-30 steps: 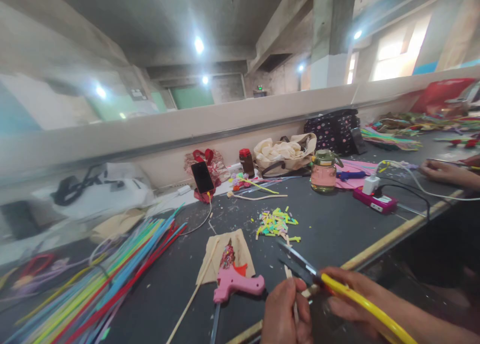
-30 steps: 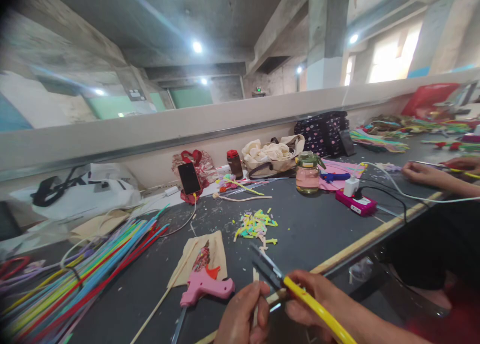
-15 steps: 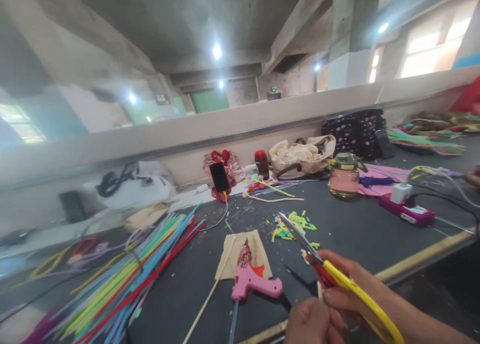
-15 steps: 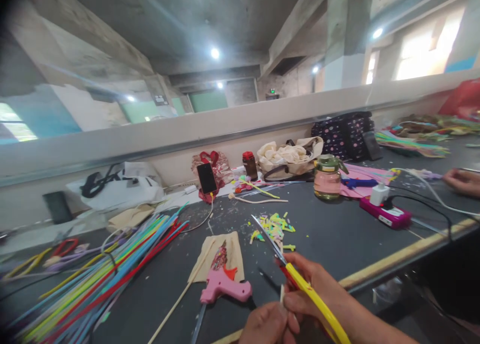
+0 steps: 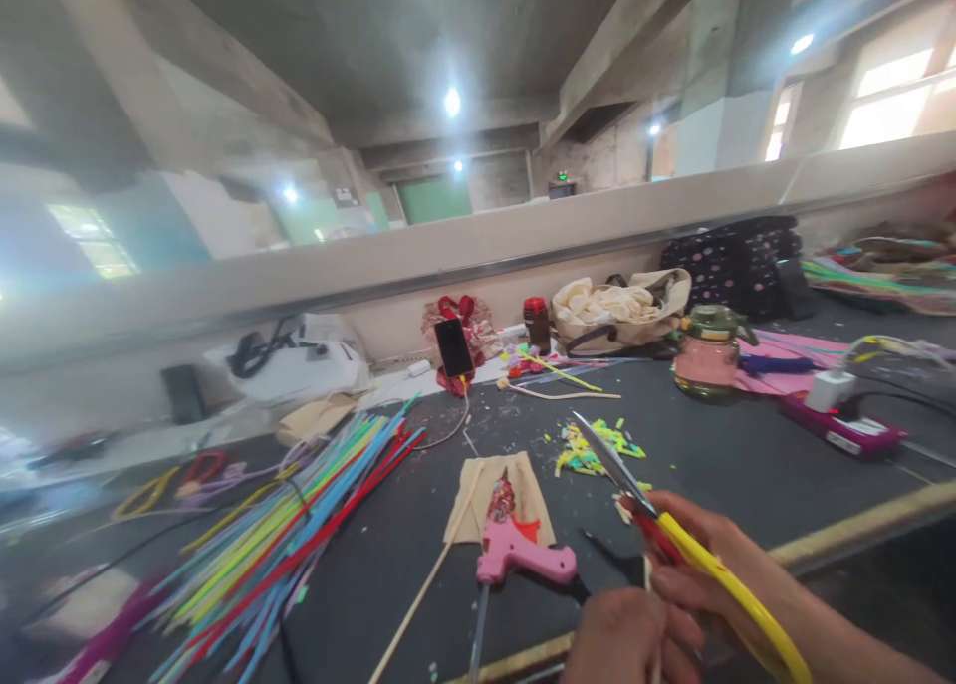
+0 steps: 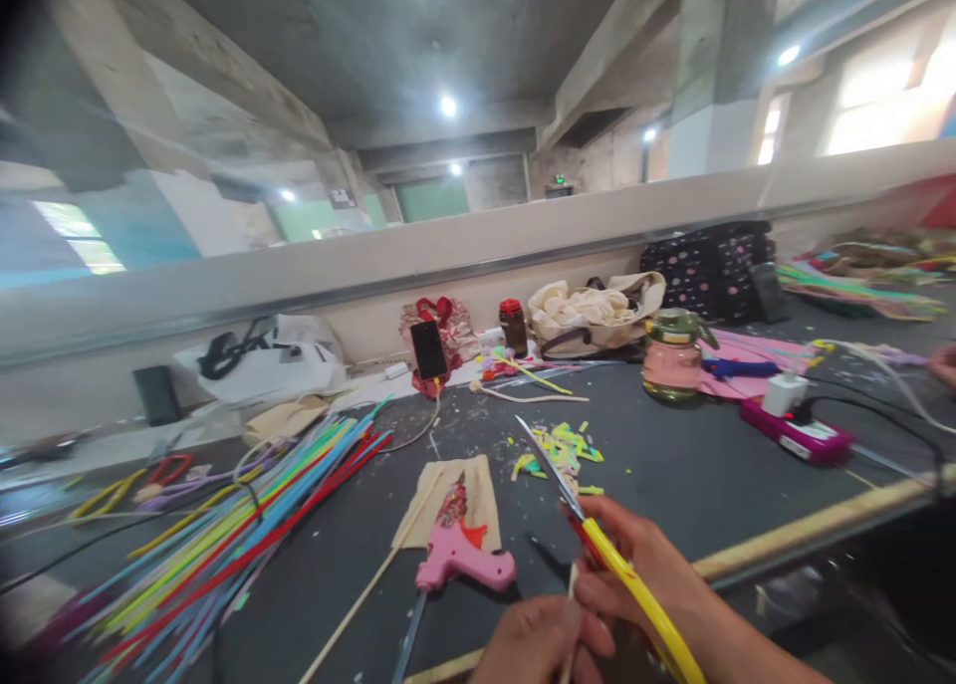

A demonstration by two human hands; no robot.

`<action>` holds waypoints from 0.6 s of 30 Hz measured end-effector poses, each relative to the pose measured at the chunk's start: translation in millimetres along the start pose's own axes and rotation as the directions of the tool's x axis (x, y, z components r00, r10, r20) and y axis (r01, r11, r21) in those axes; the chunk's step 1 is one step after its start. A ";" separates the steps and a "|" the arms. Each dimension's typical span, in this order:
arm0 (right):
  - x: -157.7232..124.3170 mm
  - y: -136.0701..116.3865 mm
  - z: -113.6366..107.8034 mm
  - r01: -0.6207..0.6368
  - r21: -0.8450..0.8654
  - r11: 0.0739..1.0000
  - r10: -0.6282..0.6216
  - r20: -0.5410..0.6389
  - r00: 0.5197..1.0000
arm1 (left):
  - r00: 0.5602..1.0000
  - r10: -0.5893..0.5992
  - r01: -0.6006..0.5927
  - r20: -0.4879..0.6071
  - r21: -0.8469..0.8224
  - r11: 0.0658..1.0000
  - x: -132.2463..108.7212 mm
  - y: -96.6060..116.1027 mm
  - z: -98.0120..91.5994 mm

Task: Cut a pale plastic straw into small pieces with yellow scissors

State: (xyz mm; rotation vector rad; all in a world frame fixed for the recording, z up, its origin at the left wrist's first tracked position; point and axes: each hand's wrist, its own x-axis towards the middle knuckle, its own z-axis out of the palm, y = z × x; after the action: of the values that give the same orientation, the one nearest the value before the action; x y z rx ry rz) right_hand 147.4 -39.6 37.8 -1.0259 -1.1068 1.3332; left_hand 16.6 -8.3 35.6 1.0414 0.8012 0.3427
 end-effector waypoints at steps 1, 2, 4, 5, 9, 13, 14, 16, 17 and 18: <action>-0.6 -2.0 0.8 0.004 0.003 1.000 -0.004 -0.013 1.000 | 1.000 0.007 -0.006 0.025 -0.042 0.999 -2.1 1.1 -1.0; -1.2 -3.9 1.6 0.003 0.012 1.000 -0.002 -0.031 1.000 | 0.998 -0.010 0.014 0.057 -0.066 0.998 -3.8 2.5 -2.0; -2.4 -7.0 3.0 0.003 0.035 0.999 -0.001 -0.055 0.998 | 0.992 -0.053 0.060 0.110 -0.058 0.997 -5.2 5.8 -4.1; -3.0 -8.1 3.4 0.009 0.040 0.999 -0.006 -0.062 0.998 | 0.990 -0.064 0.070 0.126 -0.044 0.997 -5.2 7.1 -5.0; -3.7 -9.9 3.2 0.055 -0.009 0.998 -0.055 -0.092 0.994 | 0.988 -0.035 0.036 0.149 -0.006 0.999 -2.1 6.1 -7.9; -3.0 -8.6 1.3 0.069 -0.059 0.996 -0.076 -0.133 0.988 | 0.990 -0.056 0.058 0.133 -0.009 0.998 0.0 1.8 -7.8; -3.0 -8.3 1.1 0.069 -0.058 0.996 -0.077 -0.141 0.987 | 0.990 -0.063 0.064 0.126 -0.009 0.998 -0.2 1.8 -7.2; -3.5 -8.6 1.1 0.057 -0.040 0.998 -0.062 -0.129 0.990 | 0.991 -0.058 0.058 0.122 -0.003 0.998 -1.1 2.8 -6.2; -4.2 -9.3 1.2 0.047 -0.031 0.998 -0.051 -0.131 0.990 | 0.991 -0.049 0.049 0.124 -0.001 0.999 -1.4 3.6 -5.9; -5.0 -10.3 1.4 0.028 -0.027 0.999 -0.031 -0.135 0.990 | 0.991 -0.038 0.038 0.129 -0.002 0.999 -1.7 4.3 -6.0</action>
State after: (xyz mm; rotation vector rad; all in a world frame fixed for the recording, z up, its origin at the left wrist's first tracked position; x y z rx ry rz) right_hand 148.4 -44.8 48.1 -1.0985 -1.0351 1.2104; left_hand 11.6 -3.4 38.5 1.0318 0.7032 0.2425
